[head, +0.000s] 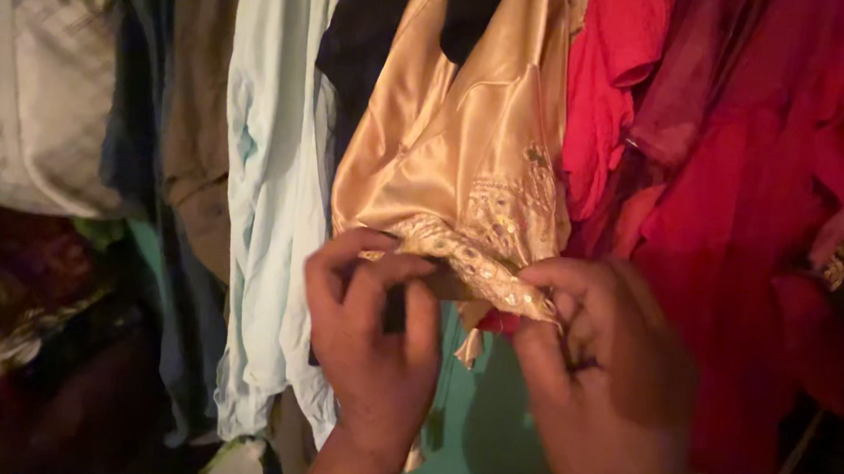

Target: The person hangs several garments on a wall-mounted hook rack, then picks up a gold-colored blouse from a bed and prepares to hang it.

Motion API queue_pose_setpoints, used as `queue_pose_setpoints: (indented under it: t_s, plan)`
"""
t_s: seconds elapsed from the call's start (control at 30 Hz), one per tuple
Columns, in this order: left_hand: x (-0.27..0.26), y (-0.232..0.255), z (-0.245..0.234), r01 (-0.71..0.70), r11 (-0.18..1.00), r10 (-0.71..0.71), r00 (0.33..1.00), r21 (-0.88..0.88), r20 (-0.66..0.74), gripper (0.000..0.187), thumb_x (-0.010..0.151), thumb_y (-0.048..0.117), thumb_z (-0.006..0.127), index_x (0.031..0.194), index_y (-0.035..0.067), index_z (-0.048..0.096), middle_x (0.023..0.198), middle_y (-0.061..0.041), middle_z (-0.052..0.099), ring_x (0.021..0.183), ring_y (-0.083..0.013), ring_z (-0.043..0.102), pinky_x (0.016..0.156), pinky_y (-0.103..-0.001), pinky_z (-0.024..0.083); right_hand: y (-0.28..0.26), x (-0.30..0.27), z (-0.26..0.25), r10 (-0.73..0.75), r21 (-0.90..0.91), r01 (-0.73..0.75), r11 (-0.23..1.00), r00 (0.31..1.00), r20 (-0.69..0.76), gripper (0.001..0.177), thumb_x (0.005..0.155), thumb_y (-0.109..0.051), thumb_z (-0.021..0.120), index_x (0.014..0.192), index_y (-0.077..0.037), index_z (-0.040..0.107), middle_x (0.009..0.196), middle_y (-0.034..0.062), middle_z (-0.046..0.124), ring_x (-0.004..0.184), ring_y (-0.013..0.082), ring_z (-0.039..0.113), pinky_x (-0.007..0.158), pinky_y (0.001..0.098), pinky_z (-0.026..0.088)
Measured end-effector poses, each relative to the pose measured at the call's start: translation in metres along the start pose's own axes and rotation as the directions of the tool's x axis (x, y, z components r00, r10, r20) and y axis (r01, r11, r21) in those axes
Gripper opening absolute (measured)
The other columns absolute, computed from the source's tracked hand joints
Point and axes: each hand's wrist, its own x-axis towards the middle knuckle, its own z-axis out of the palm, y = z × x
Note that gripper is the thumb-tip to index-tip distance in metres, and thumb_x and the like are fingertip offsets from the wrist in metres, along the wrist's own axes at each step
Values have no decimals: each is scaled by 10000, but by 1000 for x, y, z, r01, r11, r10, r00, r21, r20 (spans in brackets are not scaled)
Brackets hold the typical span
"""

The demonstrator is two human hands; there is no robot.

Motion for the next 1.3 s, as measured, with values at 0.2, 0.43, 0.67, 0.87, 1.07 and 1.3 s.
queue_pose_setpoints:
  t_s: [0.2, 0.43, 0.67, 0.87, 1.07, 1.3]
  plan:
    - [0, 38, 8, -33, 998, 40, 992, 52, -123, 411, 745, -9, 774, 1098, 2, 565, 1188, -175, 533, 1128, -376, 545, 996, -398, 435, 16, -5, -5, -71, 202, 69, 977, 997, 4, 233, 847, 39, 697, 1060, -55, 701, 827, 25, 586, 607, 49, 562, 513, 216, 444]
    - [11, 28, 2, 199, 975, -192, 978, -95, 75, 459, 655, -126, 699, 1078, 54, 693, 1150, -124, 604, 1119, -282, 640, 965, -334, 513, 43, 6, 0, 245, 649, -260, 715, 963, 115, 291, 959, 61, 560, 1236, -29, 551, 829, 70, 653, 664, 102, 628, 571, 228, 495]
    - [15, 24, 0, 360, 873, -248, 909, -330, 336, 377, 747, -54, 750, 1105, 59, 720, 1058, -62, 747, 1015, -199, 729, 905, -302, 564, 29, 21, 21, 65, 756, 31, 654, 993, -97, 330, 1058, -30, 490, 1362, -66, 367, 1239, 72, 588, 1114, 108, 567, 995, 253, 474]
    - [3, 6, -11, 374, 848, -211, 888, -375, 409, 165, 942, 80, 723, 1065, -28, 708, 1048, -54, 726, 968, -127, 682, 882, -266, 554, 23, -1, 29, 164, 650, -152, 745, 986, 43, 250, 1114, -224, 451, 1304, -69, 500, 1140, 35, 598, 1016, 91, 561, 908, 254, 478]
    - [-8, -7, -17, 584, 615, -346, 803, -530, 485, 243, 1060, 192, 614, 1102, -31, 700, 1007, -41, 689, 911, -97, 641, 844, -235, 543, 32, -14, 43, 43, 725, -161, 669, 983, 179, 147, 1100, -119, 638, 1187, -31, 559, 1037, 31, 584, 861, 58, 526, 767, 222, 475]
    - [-5, -6, -35, 469, 685, -222, 863, -557, 453, 242, 1138, 185, 612, 1101, -40, 695, 1033, -20, 634, 976, -82, 584, 911, -230, 482, 9, -27, 47, 51, 749, -14, 662, 998, -26, 179, 1069, -97, 670, 1189, -42, 549, 1061, 16, 568, 872, 65, 562, 816, 226, 493]
